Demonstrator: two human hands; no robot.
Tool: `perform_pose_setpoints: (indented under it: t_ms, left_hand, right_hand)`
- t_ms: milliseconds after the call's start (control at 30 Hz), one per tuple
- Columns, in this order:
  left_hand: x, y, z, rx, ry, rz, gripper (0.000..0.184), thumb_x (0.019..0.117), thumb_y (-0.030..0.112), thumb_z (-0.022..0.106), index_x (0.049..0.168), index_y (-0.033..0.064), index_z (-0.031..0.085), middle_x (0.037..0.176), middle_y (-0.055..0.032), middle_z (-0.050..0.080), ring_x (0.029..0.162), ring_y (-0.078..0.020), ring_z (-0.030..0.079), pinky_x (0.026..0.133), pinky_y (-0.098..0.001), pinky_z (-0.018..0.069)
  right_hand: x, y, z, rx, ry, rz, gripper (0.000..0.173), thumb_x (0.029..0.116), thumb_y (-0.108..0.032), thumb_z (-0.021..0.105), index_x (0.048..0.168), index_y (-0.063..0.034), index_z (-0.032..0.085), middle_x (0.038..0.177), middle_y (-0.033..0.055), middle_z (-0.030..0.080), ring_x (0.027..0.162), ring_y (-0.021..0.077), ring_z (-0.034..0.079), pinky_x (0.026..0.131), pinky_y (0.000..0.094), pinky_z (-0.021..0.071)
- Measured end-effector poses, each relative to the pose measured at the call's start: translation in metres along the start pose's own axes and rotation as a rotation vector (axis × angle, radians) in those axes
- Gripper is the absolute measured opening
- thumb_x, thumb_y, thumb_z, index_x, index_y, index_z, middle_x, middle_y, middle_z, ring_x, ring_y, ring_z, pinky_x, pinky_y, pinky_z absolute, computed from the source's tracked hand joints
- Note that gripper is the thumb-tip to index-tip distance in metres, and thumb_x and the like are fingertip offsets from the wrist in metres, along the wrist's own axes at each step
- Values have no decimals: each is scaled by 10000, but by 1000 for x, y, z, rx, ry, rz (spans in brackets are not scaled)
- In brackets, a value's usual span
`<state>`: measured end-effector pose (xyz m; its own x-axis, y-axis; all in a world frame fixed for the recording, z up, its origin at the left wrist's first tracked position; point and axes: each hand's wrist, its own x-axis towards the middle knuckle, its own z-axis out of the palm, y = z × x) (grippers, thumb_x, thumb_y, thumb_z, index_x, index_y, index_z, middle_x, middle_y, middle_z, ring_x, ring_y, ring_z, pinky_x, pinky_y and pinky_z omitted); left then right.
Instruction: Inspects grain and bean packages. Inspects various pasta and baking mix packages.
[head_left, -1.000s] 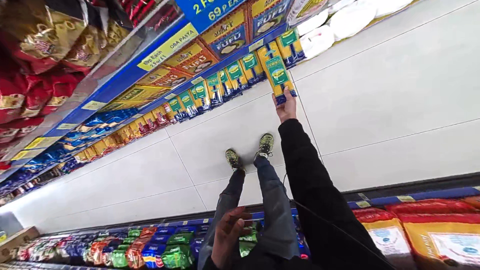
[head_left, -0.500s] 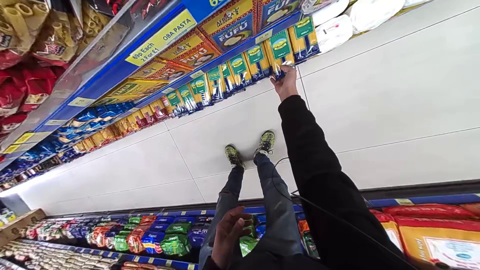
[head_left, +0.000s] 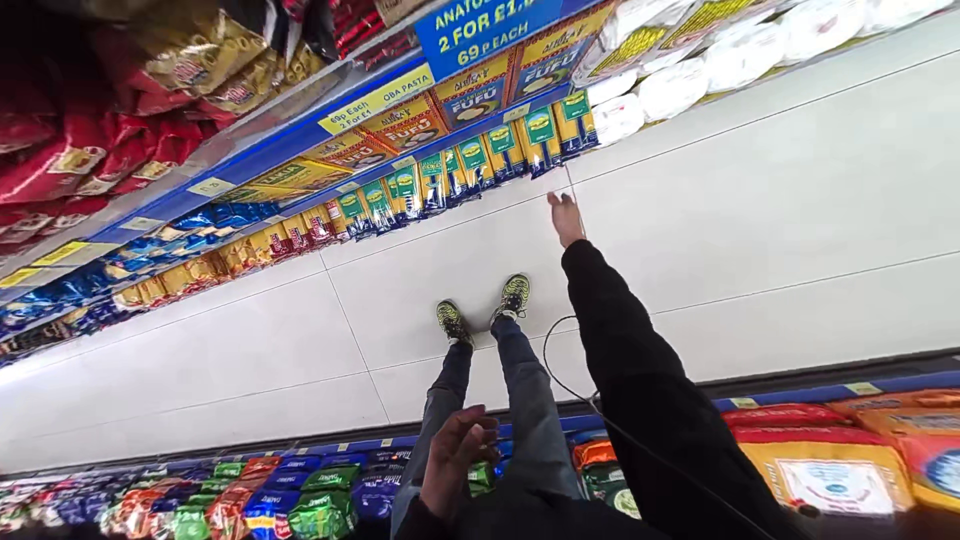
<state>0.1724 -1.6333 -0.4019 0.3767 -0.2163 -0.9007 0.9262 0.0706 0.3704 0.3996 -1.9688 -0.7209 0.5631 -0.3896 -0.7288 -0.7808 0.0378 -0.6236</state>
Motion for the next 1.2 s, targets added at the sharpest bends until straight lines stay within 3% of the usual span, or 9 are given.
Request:
perform_pose_setpoints:
  t_ms: [167,267,367,500,700,867,1200]
  left_hand:
    - [-31,15,2,101,-135,130,408,1061,175,514,1394,-59,533,1265,-217,678,1122,-347,697,928,-495,608]
    - [-64,35,4,188,-256,210,439,1061,235,511,1400,-44,535,1261,-195,685,1120,-317,698,930,-478,606]
    - [-97,62,7,233,-345,292,432,1061,214,501,1404,-48,529,1270,-203,674,1121,-307,694,942,-465,598]
    - [-130,86,6,297,-414,372,424,1060,201,516,1397,-57,528,1250,-209,678,1100,-305,700,931,-462,601]
    - [-167,102,14,378,-393,416,374,1062,134,511,1385,-54,529,1228,-207,686,1069,-281,714,904,-443,609]
    - [-181,99,46,335,-378,594,389,1060,145,508,1378,-76,535,1235,-216,684,1075,-300,714,890,-450,618]
    - [-161,57,128,336,-280,529,399,1061,123,518,1414,-60,497,1236,-224,675,1047,-297,719,875,-453,618]
  right_hand:
    - [-149,31,-36,-95,34,-48,581,1044,-383,553,1437,42,519,1404,276,568,1304,382,561,1110,552,431]
    - [-269,30,-47,-35,15,-28,460,1039,-280,582,1388,18,573,1295,251,643,1146,357,662,958,552,546]
    - [-381,6,-55,-2,-40,-56,383,1047,-199,557,1359,19,589,1200,230,684,1043,321,705,875,507,591]
    - [-481,-13,-52,26,-73,-171,365,1020,-196,590,1310,25,623,1120,199,713,971,278,726,835,468,616]
    - [-555,-52,-70,-258,-41,-481,390,995,-266,620,1299,-24,658,1104,141,742,955,234,741,860,451,611]
    - [-566,-69,-108,-346,-50,-563,382,1017,-322,594,1272,-51,683,1104,125,745,957,239,741,857,463,608]
    - [-560,-45,-193,-151,-26,-666,348,1029,-283,574,1248,-38,690,1028,107,748,880,183,735,780,390,622]
